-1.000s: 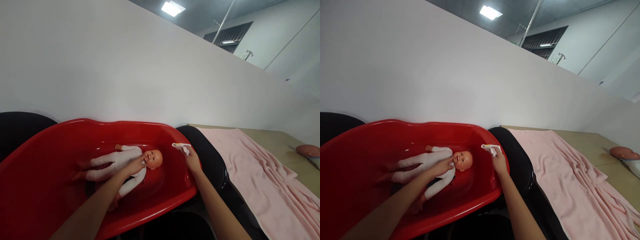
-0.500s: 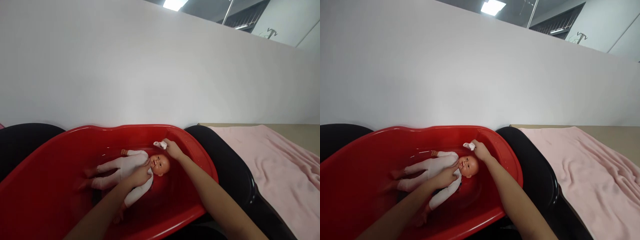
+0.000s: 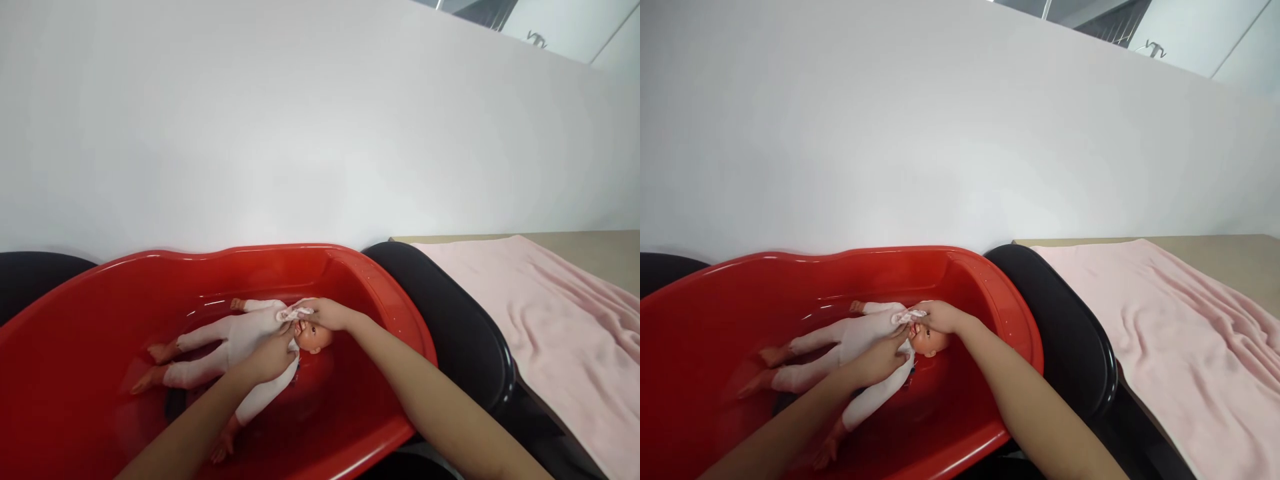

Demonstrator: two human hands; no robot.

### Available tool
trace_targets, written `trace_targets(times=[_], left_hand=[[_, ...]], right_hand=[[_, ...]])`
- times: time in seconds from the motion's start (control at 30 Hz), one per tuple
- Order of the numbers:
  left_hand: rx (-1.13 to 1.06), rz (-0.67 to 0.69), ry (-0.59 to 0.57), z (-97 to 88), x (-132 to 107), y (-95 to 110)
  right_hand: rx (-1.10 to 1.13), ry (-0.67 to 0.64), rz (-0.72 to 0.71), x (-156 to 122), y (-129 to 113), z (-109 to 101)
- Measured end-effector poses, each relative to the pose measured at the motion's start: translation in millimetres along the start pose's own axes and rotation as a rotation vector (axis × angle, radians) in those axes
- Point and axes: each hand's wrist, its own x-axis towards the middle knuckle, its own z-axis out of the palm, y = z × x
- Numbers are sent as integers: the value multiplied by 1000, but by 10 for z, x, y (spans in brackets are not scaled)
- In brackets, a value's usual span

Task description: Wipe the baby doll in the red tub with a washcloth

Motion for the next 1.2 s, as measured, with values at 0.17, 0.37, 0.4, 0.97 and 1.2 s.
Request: trace_targets(times=[0.17, 0.37, 0.4, 0.97, 1.2], left_hand=[[-41, -26, -44, 18, 1, -12], [-62, -39, -16, 83, 22, -28], [-68, -26, -12, 88, 26, -30], [-79, -48, -51, 45, -25, 44], [-80, -40, -41, 32, -70, 86]], right_hand=[[-173, 85, 350, -39, 170, -152], [36, 77, 195, -72, 148, -168], [66, 58, 111, -60, 120, -143], [74, -73, 59, -58, 22, -187], [-59, -51, 461, -170, 62, -360]])
